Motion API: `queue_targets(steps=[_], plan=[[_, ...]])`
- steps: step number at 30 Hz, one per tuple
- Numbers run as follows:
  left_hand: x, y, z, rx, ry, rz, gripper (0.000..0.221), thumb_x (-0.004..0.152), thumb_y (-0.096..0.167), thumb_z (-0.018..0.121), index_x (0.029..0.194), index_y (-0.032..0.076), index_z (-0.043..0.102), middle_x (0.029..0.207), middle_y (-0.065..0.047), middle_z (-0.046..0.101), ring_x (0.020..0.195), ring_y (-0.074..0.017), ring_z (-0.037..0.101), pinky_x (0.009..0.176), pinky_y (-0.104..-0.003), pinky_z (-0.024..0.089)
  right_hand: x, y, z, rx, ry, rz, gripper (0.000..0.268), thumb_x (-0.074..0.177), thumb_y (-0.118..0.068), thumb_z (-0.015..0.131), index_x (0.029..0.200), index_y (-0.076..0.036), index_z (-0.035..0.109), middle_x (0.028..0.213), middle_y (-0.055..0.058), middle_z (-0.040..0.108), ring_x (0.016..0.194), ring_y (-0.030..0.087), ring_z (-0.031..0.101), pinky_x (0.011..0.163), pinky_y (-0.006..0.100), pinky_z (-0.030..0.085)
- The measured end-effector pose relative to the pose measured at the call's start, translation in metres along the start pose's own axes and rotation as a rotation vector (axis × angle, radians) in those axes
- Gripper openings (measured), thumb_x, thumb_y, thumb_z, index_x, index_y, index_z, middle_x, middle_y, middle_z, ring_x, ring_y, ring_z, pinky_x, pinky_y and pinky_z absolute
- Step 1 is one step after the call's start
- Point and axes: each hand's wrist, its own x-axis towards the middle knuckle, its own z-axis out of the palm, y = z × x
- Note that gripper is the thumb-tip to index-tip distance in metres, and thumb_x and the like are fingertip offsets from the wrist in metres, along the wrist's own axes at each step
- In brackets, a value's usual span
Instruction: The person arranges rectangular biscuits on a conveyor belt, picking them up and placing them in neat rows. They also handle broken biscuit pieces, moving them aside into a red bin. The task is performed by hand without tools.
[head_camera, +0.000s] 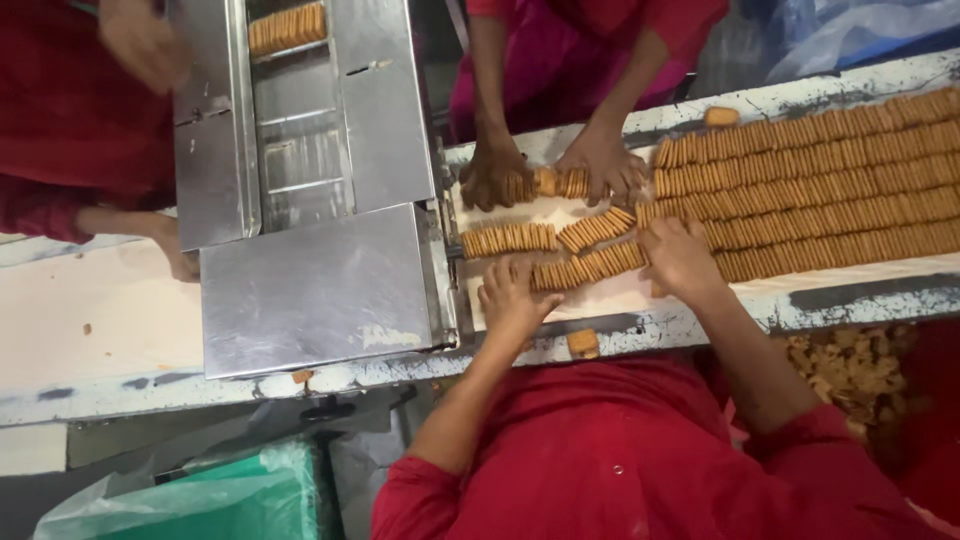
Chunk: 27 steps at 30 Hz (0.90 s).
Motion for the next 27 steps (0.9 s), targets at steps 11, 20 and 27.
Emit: queue_targets(steps=[11, 20, 27], plan=[[0.002, -0.037, 0.034, -0.043, -0.078, -0.219, 0.097, 0.087, 0.073, 0.059, 0.148, 0.001, 0.037, 0.157, -0.026, 0.026, 0.151, -0.0511, 0.012, 0.119, -0.059, 0.026, 0.013, -0.107, 0.005, 0.187, -0.222, 0.077, 0.080, 0.090, -0.063, 0.063, 0.152, -0.015, 0.043, 0.149, 0.021, 0.039, 0.137, 0.040, 0.038, 0.104, 0.057, 0.042], [0.018, -0.069, 0.096, -0.109, 0.093, -0.152, 0.085, 0.091, 0.061, 0.056, 0.146, -0.002, 0.042, 0.155, -0.036, 0.028, 0.138, -0.0607, 0.018, 0.113, -0.062, 0.016, 0.018, -0.118, 0.025, 0.043, -0.289, 0.168, 0.080, 0.086, -0.075, 0.056, 0.146, -0.022, 0.053, 0.145, 0.018, 0.044, 0.138, 0.034, 0.041, 0.106, 0.059, 0.040], [0.022, -0.064, 0.092, 0.273, -0.038, 0.087, 0.057, 0.098, 0.054, 0.052, 0.132, 0.010, 0.060, 0.161, -0.025, 0.036, 0.151, -0.0538, 0.020, 0.123, -0.070, 0.008, 0.021, -0.104, 0.012, 0.132, -0.231, 0.200, 0.075, 0.073, -0.068, 0.071, 0.136, -0.029, 0.060, 0.144, 0.012, 0.044, 0.140, 0.036, 0.038, 0.105, 0.066, 0.036]])
